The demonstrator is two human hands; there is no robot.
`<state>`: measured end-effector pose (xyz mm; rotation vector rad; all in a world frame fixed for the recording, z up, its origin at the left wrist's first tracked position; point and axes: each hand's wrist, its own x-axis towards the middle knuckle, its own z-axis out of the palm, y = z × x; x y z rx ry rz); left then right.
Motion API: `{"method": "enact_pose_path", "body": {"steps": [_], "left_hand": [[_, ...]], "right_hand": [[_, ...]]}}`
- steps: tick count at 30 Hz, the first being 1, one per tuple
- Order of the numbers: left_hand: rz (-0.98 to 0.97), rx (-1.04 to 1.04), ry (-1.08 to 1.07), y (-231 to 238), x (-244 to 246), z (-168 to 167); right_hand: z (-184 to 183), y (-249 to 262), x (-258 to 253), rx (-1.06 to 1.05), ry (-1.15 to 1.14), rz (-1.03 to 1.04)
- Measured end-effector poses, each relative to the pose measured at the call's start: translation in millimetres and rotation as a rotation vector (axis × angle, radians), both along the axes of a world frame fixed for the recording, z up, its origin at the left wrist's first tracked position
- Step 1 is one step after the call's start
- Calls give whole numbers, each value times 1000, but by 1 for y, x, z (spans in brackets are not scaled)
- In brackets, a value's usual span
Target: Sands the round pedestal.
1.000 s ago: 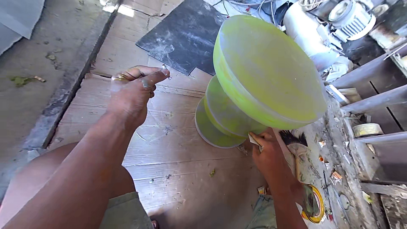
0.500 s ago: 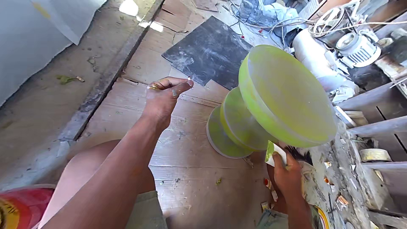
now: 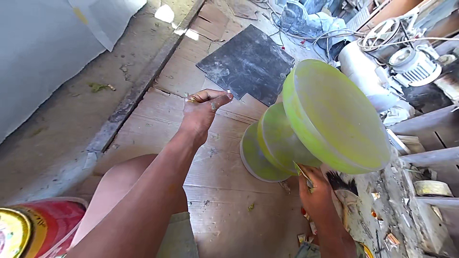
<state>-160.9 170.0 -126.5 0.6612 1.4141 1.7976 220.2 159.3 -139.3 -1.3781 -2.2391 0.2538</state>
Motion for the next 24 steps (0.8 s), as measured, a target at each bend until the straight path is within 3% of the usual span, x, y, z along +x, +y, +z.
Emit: {"method": "enact_pose_path", "body": {"steps": [8,12,24], "left_hand": [[2,4,-4,1,0,-2],[7,4,2,2,1,-2],[8,-15,2,3,2,-2]], "right_hand": [[4,6,-4,24,-28,-1],[13,5,-9,-73,-37,18],[3,9,-57,-27,-416,24]]}}
